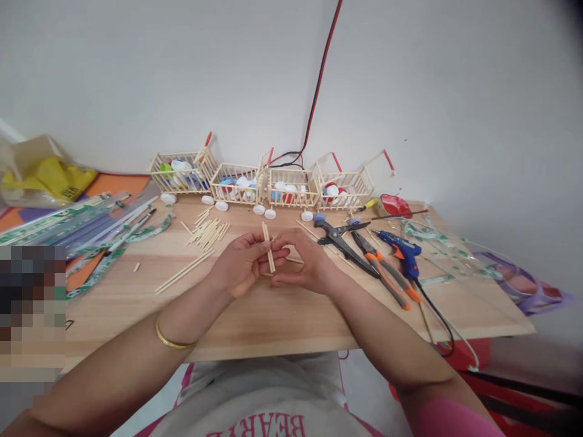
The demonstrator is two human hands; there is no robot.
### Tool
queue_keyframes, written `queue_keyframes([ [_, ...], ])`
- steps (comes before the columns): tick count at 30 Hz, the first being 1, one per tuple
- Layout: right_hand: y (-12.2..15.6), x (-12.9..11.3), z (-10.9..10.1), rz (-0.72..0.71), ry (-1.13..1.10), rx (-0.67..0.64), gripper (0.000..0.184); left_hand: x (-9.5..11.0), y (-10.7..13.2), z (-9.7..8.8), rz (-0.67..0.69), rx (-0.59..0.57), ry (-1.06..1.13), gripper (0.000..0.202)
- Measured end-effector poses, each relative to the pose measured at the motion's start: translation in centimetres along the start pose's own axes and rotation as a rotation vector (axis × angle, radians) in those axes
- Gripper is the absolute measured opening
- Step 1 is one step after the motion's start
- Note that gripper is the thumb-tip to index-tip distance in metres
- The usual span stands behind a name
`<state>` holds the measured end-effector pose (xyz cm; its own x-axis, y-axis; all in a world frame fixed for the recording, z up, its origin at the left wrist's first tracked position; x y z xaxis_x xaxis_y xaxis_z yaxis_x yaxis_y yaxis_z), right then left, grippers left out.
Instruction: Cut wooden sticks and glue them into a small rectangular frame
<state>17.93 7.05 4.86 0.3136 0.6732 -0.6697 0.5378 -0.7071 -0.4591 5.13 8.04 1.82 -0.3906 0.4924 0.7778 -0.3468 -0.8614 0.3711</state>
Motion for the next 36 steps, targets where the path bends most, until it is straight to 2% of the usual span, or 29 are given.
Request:
queue_keyframes([
  [5, 0.0, -0.3, 0.1, 0.003, -0.016, 0.015, 0.040, -0.2, -0.2, -0.2, -0.004, 0.004, 0.007, 0.010],
  [8, 0.0, -0.4, 0.0, 0.007, -0.029, 0.003, 0.043, -0.2, -0.1, -0.2, 0.013, 0.012, -0.016, 0.012],
  [11, -0.1, -0.4, -0.4, 0.028, -0.060, 0.035, 0.046, 0.0, 0.1, -0.2, 0.093, 0.014, -0.096, 0.017],
  [15, -0.1, -0.3, -1.5, 0.071, -0.024, 0.182, 0.021, 0.3, 0.4, 0.0, 0.224, -0.039, -0.251, 0.021],
  [19, -0.1, -0.3, -1.8, 0.106, -0.051, 0.252, 0.011, 0.2, 0.7, 0.4, 0.283, -0.091, -0.393, 0.020],
  [29, 0.5, 1.4, -1.3, 0.224, -0.336, 0.310, 0.012, 0.0, 1.2, 1.1, 0.228, -0.133, -0.455, 0.019],
  [36, 0.6, 1.6, -1.4, 0.246, -0.449, 0.311, 0.011, 0.4, 1.5, 1.3, 0.267, -0.151, -0.612, 0.017],
])
Point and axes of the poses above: each hand's wrist, its own y-axis away from the middle knuckle, its own z-axis out of the palm, x = y × z, the point moved 5 cm from there along -y, towards the middle knuckle, and after that the axes turned 5 degrees about -y, right-handed, at the moved point
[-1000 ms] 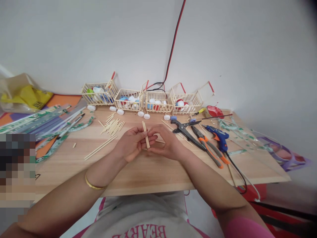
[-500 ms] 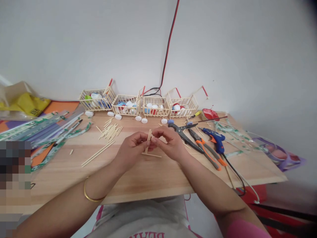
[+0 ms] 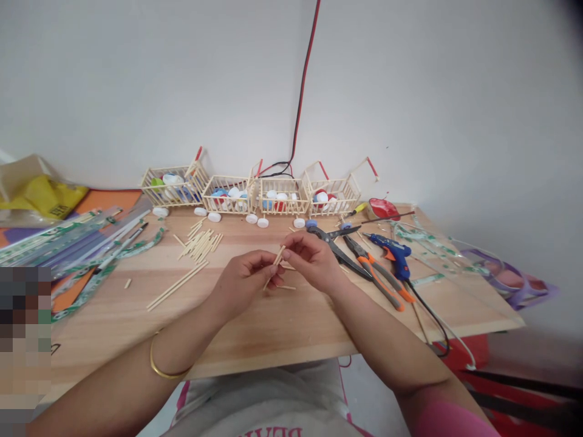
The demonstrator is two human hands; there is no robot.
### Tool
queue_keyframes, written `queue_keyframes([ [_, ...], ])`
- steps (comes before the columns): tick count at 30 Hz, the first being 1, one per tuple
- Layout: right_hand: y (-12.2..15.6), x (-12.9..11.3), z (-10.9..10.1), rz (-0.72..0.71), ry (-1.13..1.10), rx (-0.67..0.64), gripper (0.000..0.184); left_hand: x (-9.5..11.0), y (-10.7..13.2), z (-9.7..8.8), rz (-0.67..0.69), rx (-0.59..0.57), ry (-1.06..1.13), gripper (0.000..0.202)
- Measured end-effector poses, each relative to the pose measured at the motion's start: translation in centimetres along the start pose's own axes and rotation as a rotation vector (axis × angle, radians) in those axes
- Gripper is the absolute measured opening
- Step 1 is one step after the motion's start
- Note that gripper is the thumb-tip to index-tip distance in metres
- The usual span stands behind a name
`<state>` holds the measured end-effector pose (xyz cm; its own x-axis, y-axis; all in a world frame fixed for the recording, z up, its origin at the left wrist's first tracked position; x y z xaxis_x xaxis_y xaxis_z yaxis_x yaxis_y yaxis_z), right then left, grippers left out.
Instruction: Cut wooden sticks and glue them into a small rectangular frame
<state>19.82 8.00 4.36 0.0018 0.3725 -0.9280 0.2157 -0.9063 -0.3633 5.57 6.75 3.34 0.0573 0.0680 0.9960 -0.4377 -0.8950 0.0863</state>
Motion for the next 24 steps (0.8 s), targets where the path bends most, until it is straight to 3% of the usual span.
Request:
queue_keyframes([
  [10, -0.1, -0.1, -0.3, -0.017, -0.049, -0.062, 0.008, 1.0, 0.3, -1.0, 0.187, 0.130, -0.394, 0.017],
  [15, -0.2, -0.1, -0.3, -0.062, -0.048, -0.106, 0.011, 1.6, 0.5, -1.1, 0.253, 0.167, -0.471, 0.017],
  [20, -0.3, -0.4, -0.4, -0.060, -0.001, -0.092, 0.009, 1.6, 0.5, -1.1, 0.248, 0.162, -0.477, 0.018],
  [24, -0.2, -0.3, -0.5, 0.009, -0.011, -0.093, 0.015, 1.0, 0.2, -1.0, 0.127, 0.096, -0.323, 0.017],
])
Point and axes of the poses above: each hand's wrist, its own y-axis away from the middle knuckle, its own z-axis out of the palm, x = y × z, the point moved 5 cm from there along -y, towards the middle knuckle, and after that the axes turned 5 degrees about -y, right-handed, at the moved point
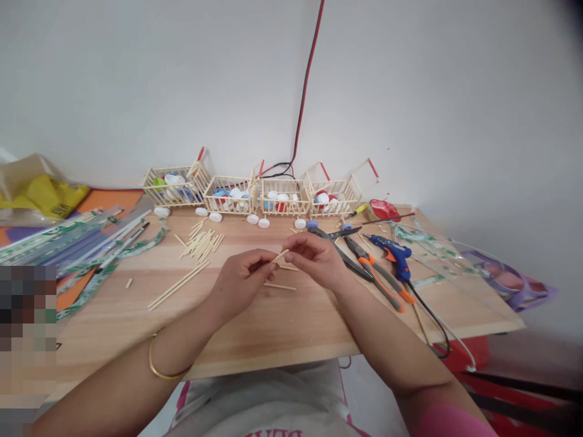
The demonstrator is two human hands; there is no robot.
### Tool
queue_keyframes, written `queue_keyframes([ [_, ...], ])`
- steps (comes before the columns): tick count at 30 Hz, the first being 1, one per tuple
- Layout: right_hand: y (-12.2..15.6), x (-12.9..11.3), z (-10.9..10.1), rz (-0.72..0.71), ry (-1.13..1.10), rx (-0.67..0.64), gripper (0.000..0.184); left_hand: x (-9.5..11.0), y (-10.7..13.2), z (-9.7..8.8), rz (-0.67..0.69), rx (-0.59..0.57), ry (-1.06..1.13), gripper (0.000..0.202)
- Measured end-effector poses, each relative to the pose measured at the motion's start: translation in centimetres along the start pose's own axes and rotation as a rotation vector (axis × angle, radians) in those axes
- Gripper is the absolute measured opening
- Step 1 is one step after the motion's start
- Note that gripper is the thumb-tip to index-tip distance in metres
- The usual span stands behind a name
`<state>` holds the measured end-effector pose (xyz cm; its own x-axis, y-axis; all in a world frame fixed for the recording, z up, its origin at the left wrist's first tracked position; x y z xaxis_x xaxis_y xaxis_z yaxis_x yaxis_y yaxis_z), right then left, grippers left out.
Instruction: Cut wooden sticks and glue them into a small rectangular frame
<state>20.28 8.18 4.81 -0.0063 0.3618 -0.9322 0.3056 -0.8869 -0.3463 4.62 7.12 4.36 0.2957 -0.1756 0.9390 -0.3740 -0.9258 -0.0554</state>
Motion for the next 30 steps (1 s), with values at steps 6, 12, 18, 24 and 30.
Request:
queue_keyframes([
  [6, 0.0, 0.3, -0.2, -0.004, -0.004, 0.061, 0.019, -0.8, -0.2, 0.7, -0.141, -0.105, 0.320, 0.016],
  [12, 0.2, 0.1, -0.5, -0.027, 0.078, 0.137, 0.014, -1.5, 0.1, 1.5, -0.239, -0.159, 0.528, 0.022],
  [18, 0.2, -0.4, -0.6, -0.097, 0.214, 0.151, 0.012, -1.4, 0.3, 1.8, -0.357, -0.188, 0.623, 0.026],
  [24, 0.2, -0.9, -0.3, -0.199, 0.317, 0.133, 0.009, -1.5, 0.5, 2.0, -0.411, -0.234, 0.690, 0.027],
  [30, 0.1, -0.7, -0.3, -0.197, 0.291, 0.125, 0.005, -1.6, 0.5, 2.2, -0.455, -0.253, 0.730, 0.028],
])
Point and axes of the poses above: each hand's wrist, its own y-axis away from the middle knuckle, its own z-axis out of the palm, x = y × z, the point moved 5 cm from there along -y, towards the middle knuckle, and after that the axes turned 5 degrees about -y, right-handed, at the moved point
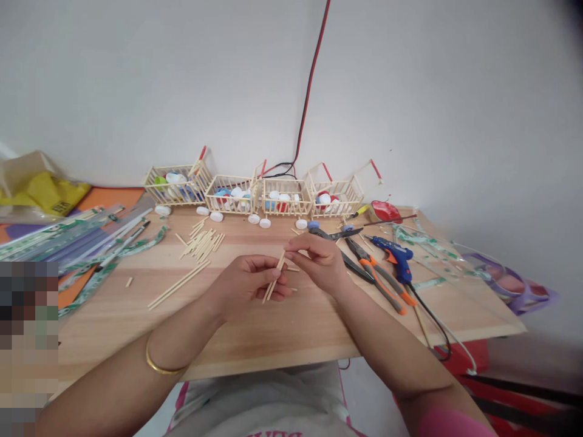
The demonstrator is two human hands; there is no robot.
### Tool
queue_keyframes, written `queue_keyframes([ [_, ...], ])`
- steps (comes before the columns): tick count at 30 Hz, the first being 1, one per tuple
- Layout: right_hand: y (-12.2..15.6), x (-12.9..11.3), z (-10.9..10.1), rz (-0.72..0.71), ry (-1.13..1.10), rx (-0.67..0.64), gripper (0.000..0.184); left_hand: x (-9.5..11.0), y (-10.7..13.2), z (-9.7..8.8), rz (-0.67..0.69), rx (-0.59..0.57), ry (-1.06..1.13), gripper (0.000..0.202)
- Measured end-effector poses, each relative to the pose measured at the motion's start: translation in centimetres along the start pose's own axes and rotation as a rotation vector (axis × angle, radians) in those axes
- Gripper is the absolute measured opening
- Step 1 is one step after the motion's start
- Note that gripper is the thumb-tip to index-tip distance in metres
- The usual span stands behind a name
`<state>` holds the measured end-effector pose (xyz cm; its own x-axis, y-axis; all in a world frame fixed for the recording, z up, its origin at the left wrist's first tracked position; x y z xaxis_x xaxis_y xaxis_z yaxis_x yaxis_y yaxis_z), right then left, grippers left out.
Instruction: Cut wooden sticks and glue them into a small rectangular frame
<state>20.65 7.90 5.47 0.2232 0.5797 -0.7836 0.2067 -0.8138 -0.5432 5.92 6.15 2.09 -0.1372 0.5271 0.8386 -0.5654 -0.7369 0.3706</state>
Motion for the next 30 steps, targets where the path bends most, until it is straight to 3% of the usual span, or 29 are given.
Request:
queue_keyframes([
  [3, 0.1, 0.5, 0.2, 0.065, -0.063, -0.008, 0.006, 0.1, 0.0, -0.2, 0.040, 0.041, -0.051, 0.028],
  [8, 0.5, 1.1, 0.8, 0.154, -0.219, -0.028, 0.024, 0.6, -0.1, -0.7, 0.126, 0.109, -0.137, 0.028],
  [17, 0.1, -0.2, 0.6, 0.002, -0.029, -0.012, 0.015, 0.4, -0.2, -1.0, 0.137, 0.167, -0.153, 0.029],
  [22, 0.2, 0.3, 0.8, 0.063, -0.092, -0.025, 0.011, 0.2, -0.5, -1.1, 0.150, 0.131, -0.209, 0.023],
  [25, 0.3, 0.6, 1.0, 0.184, -0.197, -0.088, 0.019, 1.0, -0.2, -0.9, 0.253, 0.114, -0.425, 0.021],
  [30, 0.0, -0.4, 1.0, 0.214, -0.064, -0.252, 0.013, 3.0, 1.0, -0.3, 0.581, 0.218, -1.134, 0.023],
])
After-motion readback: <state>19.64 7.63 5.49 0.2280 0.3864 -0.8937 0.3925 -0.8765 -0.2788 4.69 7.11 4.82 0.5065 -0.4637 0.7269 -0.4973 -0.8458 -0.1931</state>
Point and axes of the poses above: each hand's wrist, its own y-axis away from the middle knuckle, its own z-axis out of the palm, x = y × z, the point moved 5 cm from there along -y, towards the middle knuckle, and after that the axes turned 5 degrees about -y, right-handed, at the moved point
